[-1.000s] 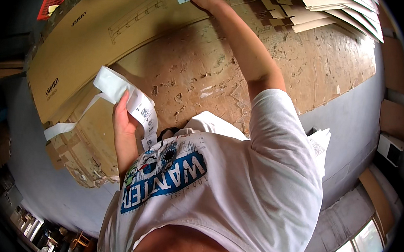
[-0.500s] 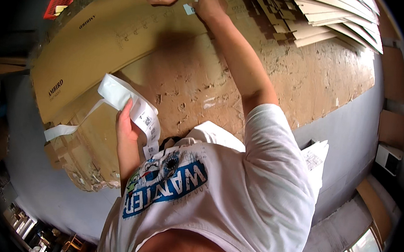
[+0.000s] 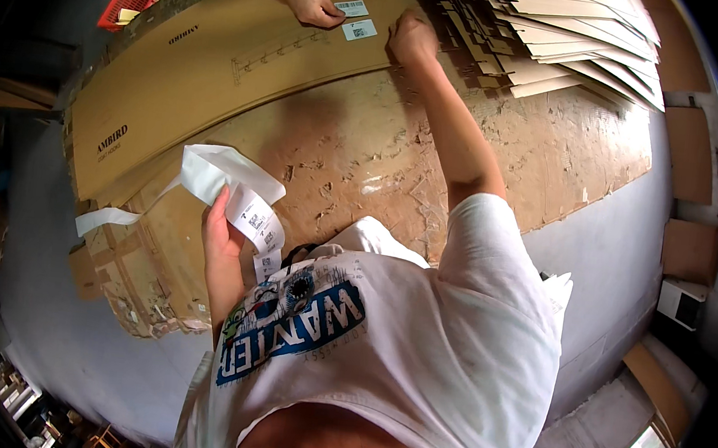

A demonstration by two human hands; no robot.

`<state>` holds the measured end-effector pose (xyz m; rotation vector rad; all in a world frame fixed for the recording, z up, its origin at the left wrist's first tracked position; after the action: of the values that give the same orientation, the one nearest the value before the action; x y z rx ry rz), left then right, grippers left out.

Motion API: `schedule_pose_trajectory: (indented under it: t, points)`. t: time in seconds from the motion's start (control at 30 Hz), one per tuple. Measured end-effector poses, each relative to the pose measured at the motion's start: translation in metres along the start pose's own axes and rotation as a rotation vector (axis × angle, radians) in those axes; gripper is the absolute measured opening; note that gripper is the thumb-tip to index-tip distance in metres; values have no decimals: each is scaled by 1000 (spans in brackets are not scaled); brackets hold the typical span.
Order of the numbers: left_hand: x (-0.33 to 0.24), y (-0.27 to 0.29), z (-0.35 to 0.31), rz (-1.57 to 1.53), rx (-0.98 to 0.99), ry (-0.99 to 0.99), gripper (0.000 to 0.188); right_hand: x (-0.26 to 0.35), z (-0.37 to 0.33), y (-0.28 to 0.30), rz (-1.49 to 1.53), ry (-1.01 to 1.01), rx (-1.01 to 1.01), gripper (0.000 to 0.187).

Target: The person stands at a workbench and repeatedly tears individual shipping labels from a roll. They place each label onto a flat cardboard box, smoothing it down with their hand. Another person is visible in the background assisting with the boxes.

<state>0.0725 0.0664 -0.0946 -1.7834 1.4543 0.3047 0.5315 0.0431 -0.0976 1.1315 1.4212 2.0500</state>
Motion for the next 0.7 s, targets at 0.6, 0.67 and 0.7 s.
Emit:
schedule_pose_trajectory:
  t: [0.6,0.67,0.7]
  points:
    - [2,-18,-29,91,69,-73,36,3,-126,17,369,128,111,11]
    - [2,-18,-32,83,74,-78,36,10,-136,25,417,114,162,11]
    - [2,-18,-34,76,77,-79,36,16,-139,26,441,176,153,10]
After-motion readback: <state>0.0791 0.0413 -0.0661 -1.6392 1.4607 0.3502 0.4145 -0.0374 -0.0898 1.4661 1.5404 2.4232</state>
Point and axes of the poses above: each hand's wrist, its own z-axis towards the middle knuckle, its own y-axis out of the back of the hand, x = y × z, the point moved 4 cm from there along z, towards the middle knuckle, and after that the axes turned 4 degrees about -x, right-handed, at the moved point
